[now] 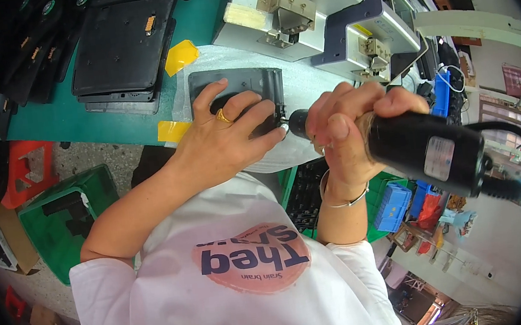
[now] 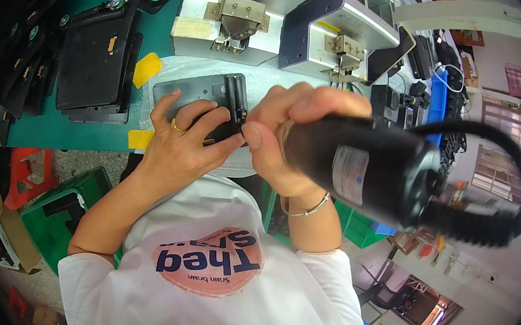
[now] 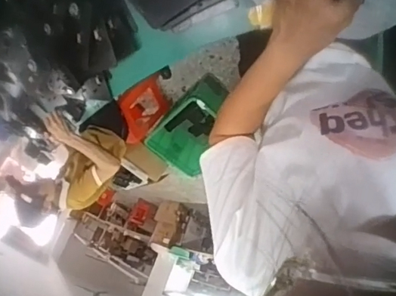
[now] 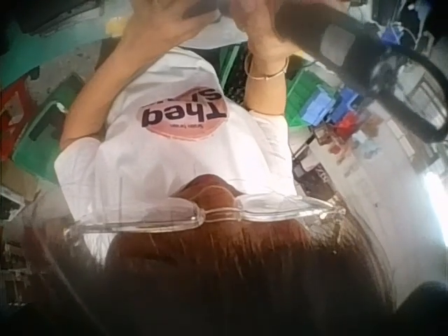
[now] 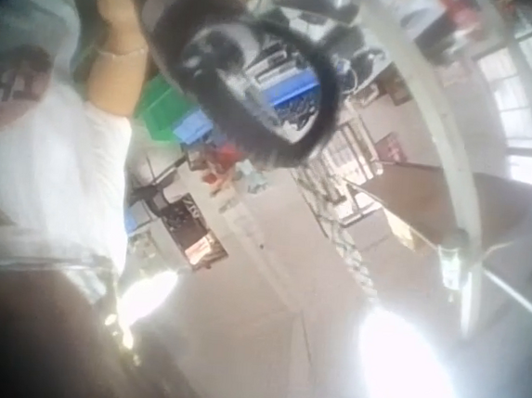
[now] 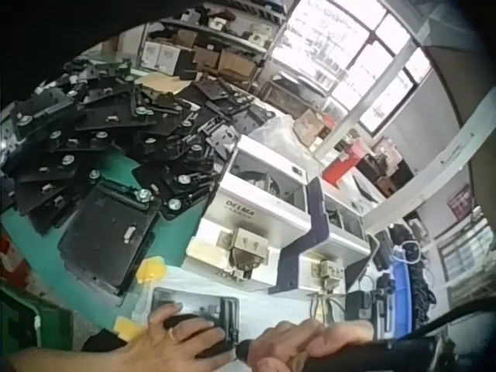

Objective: The person assembles plastic electronic device housings by picking screws from an automatic feeder and securing plastic parts with an electric screwdriver.

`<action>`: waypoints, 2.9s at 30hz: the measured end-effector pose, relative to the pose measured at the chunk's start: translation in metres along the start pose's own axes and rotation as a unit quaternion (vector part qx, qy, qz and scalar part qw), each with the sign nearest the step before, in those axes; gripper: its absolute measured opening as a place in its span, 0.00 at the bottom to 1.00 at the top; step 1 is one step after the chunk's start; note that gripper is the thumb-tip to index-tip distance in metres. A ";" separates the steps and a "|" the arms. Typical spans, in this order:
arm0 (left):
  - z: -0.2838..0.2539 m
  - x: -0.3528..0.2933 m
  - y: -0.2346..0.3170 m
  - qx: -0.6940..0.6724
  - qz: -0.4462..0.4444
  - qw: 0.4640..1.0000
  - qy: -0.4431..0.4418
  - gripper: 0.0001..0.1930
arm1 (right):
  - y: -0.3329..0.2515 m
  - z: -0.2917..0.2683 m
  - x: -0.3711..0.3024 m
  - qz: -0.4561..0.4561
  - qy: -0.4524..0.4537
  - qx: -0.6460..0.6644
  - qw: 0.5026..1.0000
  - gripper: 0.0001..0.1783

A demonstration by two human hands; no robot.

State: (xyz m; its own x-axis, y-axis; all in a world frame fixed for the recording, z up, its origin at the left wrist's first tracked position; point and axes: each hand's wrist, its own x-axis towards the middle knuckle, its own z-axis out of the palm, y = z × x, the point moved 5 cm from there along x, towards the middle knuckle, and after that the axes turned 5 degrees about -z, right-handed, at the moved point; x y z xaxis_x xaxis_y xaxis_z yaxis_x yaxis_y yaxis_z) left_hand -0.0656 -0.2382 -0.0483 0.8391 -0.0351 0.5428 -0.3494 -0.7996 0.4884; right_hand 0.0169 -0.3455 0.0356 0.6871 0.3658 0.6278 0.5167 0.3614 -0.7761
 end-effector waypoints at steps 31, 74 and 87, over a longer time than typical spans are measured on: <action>-0.001 0.003 -0.001 0.003 0.017 0.999 -0.028 0.15 | -0.005 -0.006 -0.008 0.019 0.071 -0.021 0.997 0.30; -0.002 0.004 -0.002 0.000 0.012 0.999 -0.031 0.18 | 0.009 0.013 0.079 -0.161 -0.013 0.052 0.985 0.28; 0.000 0.003 0.000 -0.007 0.011 0.999 -0.032 0.18 | 0.020 0.014 0.104 -0.008 -0.044 0.044 0.998 0.23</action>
State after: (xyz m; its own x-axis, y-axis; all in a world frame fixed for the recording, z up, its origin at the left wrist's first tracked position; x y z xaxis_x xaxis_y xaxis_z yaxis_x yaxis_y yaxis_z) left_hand -0.0633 -0.2381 -0.0469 0.8555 -0.0913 0.5096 -0.3742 -0.7893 0.4868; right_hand 0.0916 -0.2880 0.0862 0.6290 0.4324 0.6461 0.4782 0.4401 -0.7600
